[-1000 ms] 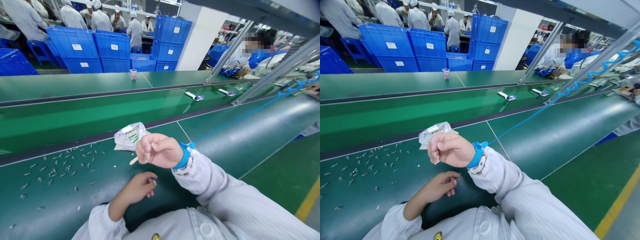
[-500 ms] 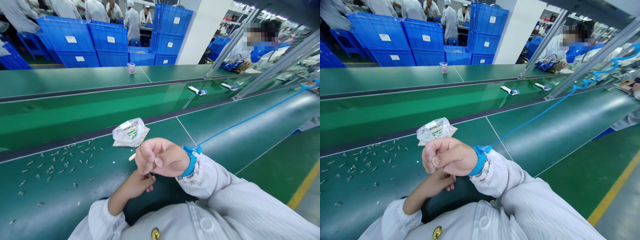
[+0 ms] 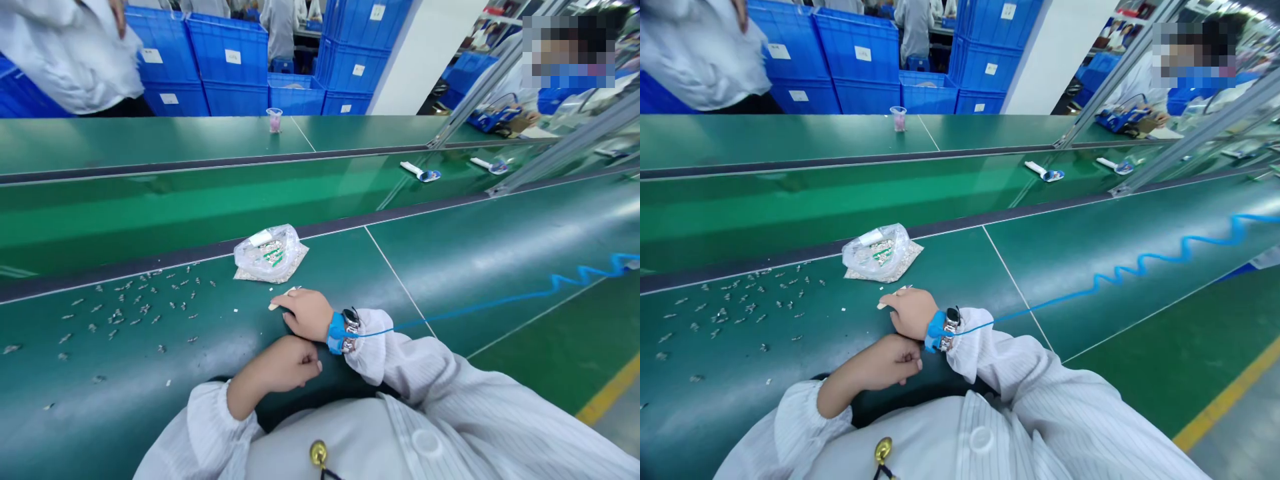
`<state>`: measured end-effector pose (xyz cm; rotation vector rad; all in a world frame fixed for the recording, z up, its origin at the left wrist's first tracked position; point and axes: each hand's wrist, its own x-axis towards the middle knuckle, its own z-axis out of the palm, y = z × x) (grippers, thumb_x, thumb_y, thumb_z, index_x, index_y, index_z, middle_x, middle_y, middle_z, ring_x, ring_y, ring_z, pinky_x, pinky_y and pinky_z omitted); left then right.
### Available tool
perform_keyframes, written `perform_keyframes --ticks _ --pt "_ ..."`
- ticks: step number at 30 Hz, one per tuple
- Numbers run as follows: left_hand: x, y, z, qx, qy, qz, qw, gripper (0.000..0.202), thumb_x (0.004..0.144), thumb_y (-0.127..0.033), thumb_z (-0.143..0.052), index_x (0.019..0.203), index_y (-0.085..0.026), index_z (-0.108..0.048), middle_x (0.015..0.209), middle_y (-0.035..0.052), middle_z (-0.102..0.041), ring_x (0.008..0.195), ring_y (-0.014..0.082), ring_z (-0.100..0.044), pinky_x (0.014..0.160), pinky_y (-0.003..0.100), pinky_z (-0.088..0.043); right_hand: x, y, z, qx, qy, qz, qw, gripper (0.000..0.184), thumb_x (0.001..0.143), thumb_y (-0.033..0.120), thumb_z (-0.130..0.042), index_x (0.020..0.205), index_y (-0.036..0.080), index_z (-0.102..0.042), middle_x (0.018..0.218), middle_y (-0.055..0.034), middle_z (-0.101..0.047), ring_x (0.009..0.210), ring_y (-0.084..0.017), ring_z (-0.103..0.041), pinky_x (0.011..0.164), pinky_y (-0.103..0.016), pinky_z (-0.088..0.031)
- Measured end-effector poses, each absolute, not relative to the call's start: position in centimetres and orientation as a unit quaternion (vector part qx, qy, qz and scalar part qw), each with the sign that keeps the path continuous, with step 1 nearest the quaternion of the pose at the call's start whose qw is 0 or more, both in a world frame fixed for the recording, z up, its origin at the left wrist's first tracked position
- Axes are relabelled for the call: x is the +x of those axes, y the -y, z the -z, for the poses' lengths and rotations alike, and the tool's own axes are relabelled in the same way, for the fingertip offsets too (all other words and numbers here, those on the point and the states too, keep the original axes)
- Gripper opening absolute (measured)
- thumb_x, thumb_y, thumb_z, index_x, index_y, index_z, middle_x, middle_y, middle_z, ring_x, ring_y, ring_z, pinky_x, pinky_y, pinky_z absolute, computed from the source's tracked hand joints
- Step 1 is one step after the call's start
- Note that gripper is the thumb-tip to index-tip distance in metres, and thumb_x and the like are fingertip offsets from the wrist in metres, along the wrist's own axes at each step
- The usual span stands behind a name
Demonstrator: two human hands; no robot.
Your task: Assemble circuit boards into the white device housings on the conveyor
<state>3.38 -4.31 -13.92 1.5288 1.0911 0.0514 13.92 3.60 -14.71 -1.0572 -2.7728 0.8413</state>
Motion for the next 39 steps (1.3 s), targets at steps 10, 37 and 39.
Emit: perform_keyframes --ticks 10,37,39 --pt "-1.9 5.2 10.6 0.588 -0.758 -0.056 0.278 0.027 0.086 -0.018 -0.047 0.092 -0.022 -0.073 0.098 0.0056 -0.072 0.090 0.0219 -0.065 0.076 0.031 -0.046 20.4 -4.7 16.4 -0.425 0.873 -0.209 0.114 0.030 0.080 0.013 -0.049 0.100 0.017 -0.071 0.091 -0.0104 -0.068 0.089 -0.022 -0.060 0.082 -0.033 -0.047" --pt "-1.3 1.4 13.7 0.599 -0.794 -0.009 0.103 0.019 0.091 -0.031 -0.055 0.099 -0.015 -0.062 0.099 0.0048 -0.065 0.086 0.0161 -0.063 0.076 0.036 -0.054 21.5 -5.0 17.6 -0.435 0.850 -0.217 0.200 0.023 0.082 0.018 -0.051 0.091 0.019 -0.072 0.082 -0.0082 -0.068 0.081 -0.021 -0.060 0.073 -0.031 -0.046" --pt "-0.6 0.8 14.3 0.605 -0.789 -0.027 0.107 0.020 0.091 -0.031 -0.055 0.101 -0.015 -0.062 0.102 0.0053 -0.065 0.087 0.0165 -0.063 0.077 0.036 -0.054 21.5 -5.0 17.5 -0.436 0.850 -0.218 0.202 0.023 0.082 0.018 -0.051 0.090 0.019 -0.072 0.081 -0.0078 -0.068 0.081 -0.020 -0.060 0.073 -0.031 -0.046"
